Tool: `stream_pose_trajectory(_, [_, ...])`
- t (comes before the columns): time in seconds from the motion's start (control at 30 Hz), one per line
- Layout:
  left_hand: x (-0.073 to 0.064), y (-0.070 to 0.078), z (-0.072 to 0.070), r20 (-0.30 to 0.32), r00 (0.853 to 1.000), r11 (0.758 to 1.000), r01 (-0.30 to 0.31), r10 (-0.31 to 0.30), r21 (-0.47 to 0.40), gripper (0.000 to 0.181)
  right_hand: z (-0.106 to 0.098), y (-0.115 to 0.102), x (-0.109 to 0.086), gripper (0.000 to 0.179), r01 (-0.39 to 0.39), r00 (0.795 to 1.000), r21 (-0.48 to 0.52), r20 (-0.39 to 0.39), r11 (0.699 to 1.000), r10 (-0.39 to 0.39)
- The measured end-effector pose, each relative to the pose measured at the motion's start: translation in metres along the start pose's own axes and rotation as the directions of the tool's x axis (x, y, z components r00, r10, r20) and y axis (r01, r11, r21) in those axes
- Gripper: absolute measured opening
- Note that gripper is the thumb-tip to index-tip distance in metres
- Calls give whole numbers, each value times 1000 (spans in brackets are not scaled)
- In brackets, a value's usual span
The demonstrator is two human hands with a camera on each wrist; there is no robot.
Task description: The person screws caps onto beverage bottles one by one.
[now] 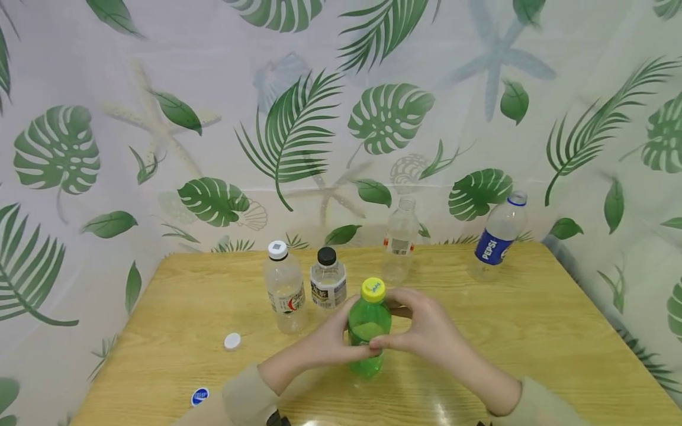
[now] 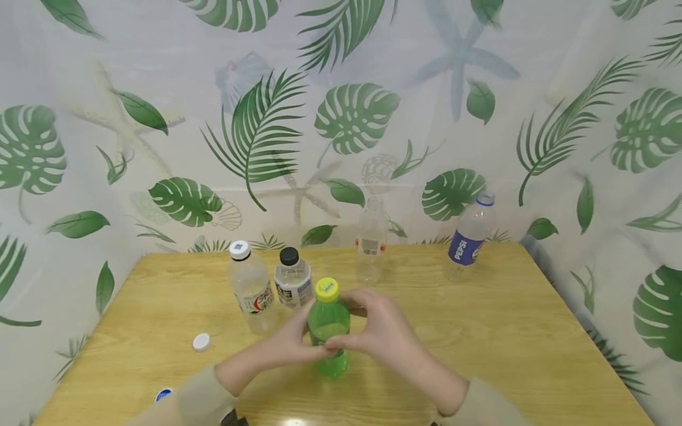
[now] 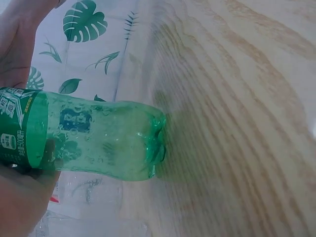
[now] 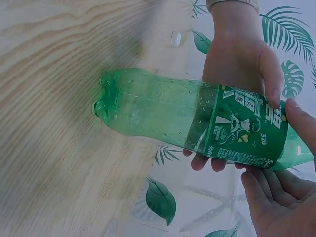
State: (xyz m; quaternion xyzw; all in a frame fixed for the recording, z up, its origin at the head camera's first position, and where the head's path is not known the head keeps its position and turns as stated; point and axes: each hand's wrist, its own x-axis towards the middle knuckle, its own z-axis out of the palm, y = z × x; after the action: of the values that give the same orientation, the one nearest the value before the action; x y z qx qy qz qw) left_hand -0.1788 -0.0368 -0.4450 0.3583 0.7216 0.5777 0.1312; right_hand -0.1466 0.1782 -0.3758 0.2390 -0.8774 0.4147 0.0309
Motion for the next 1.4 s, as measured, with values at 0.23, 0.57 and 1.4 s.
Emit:
stream_pose_trajectory(0.23, [-10, 9, 5, -115, 993, 993, 46, -33, 111, 62, 1, 0, -1, 63, 11, 1000, -14, -11, 1000, -11])
stream_pose_trajectory(0.57, [-23, 34, 4, -262, 965, 899, 138, -27, 415, 57, 1, -1, -3, 64, 16, 1000, -40, -16, 999, -17])
stream_pose_trajectory(1.4, [-6, 47, 1, -358, 931, 800, 161, 70, 577, 52, -12, 2, 11, 65, 52, 993, -99, -101, 994, -62])
